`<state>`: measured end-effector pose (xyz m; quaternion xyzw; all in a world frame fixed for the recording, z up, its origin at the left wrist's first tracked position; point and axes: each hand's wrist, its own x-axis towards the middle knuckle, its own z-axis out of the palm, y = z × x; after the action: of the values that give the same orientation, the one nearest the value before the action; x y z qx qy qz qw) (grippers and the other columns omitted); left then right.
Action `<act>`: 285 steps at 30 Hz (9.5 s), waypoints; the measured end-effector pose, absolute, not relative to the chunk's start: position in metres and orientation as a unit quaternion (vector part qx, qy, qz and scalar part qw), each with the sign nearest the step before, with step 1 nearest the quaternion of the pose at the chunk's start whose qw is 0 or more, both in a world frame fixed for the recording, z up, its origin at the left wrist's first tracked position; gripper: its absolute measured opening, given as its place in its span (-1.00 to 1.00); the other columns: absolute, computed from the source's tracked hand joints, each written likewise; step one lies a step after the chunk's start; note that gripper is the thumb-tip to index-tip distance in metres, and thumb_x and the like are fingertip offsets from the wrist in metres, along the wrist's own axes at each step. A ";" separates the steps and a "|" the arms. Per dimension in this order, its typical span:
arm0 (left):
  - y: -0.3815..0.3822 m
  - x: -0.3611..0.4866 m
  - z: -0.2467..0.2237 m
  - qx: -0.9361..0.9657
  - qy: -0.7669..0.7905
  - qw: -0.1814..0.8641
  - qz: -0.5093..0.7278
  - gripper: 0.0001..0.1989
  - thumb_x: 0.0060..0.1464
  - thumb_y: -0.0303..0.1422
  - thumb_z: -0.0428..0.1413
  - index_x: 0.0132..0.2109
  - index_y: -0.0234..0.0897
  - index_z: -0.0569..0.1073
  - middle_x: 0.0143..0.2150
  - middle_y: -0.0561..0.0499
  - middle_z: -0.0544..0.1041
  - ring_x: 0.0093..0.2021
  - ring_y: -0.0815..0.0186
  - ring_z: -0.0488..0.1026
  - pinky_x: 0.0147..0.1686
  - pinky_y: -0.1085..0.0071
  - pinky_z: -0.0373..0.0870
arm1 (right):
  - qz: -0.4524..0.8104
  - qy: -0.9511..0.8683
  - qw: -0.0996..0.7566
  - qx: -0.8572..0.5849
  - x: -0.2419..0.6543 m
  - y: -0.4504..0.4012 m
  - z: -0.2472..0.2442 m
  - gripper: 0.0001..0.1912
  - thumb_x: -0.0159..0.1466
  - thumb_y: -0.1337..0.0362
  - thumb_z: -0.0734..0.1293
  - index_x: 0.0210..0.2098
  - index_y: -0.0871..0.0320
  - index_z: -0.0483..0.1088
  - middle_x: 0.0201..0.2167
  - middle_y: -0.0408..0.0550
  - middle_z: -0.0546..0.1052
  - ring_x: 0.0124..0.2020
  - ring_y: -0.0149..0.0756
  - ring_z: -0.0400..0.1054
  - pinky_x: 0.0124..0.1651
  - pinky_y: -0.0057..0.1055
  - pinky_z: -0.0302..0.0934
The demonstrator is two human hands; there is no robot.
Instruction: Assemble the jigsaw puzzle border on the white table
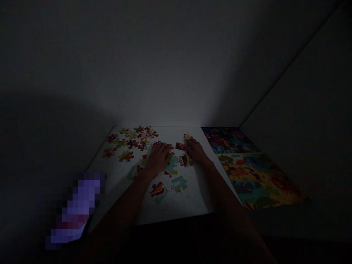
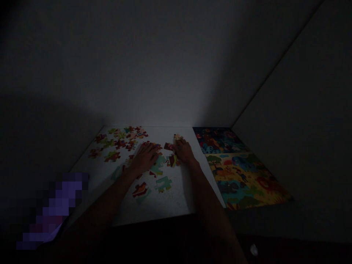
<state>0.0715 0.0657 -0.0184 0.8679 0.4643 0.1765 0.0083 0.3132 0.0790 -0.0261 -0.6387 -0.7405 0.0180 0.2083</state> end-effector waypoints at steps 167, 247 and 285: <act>-0.018 0.072 -0.015 0.904 0.412 -0.027 0.112 -0.49 0.32 -0.17 -0.17 0.27 -0.34 0.30 0.38 -0.25 0.22 0.41 0.05 0.05 0.36 0.01 -0.05 | 0.144 -0.805 0.172 -0.550 0.247 0.047 -0.017 -0.50 0.47 0.15 -0.02 0.26 0.13 0.28 0.35 0.05 0.23 0.40 -0.21 -0.01 0.41 -0.06 -0.24; 0.064 0.089 -0.012 0.869 0.482 0.042 0.108 -0.48 0.30 -0.09 -0.09 0.32 -0.10 0.27 0.43 -0.10 0.14 0.43 -0.02 0.00 0.36 -0.11 -0.09 | 0.045 -0.723 0.054 -0.687 0.300 0.094 -0.009 -0.39 0.41 -0.11 0.03 0.39 -0.11 0.04 0.40 0.09 0.09 0.40 0.17 -0.07 0.34 0.15 -0.19; 0.155 0.121 0.009 0.855 0.515 0.041 0.057 -0.47 0.28 -0.20 -0.15 0.32 -0.24 0.25 0.29 -0.15 0.34 0.29 0.10 0.25 0.27 0.18 0.15 | 0.099 -0.737 0.122 -0.658 0.290 0.037 -0.002 -0.42 0.41 -0.08 0.11 0.35 -0.04 0.14 0.39 0.14 0.11 0.43 0.01 -0.13 0.38 0.06 -0.31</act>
<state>0.1207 0.1554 0.0095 0.8546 0.5146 0.0565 0.0411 0.2901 0.0372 -0.0017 -0.6580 -0.7365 0.0992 0.1215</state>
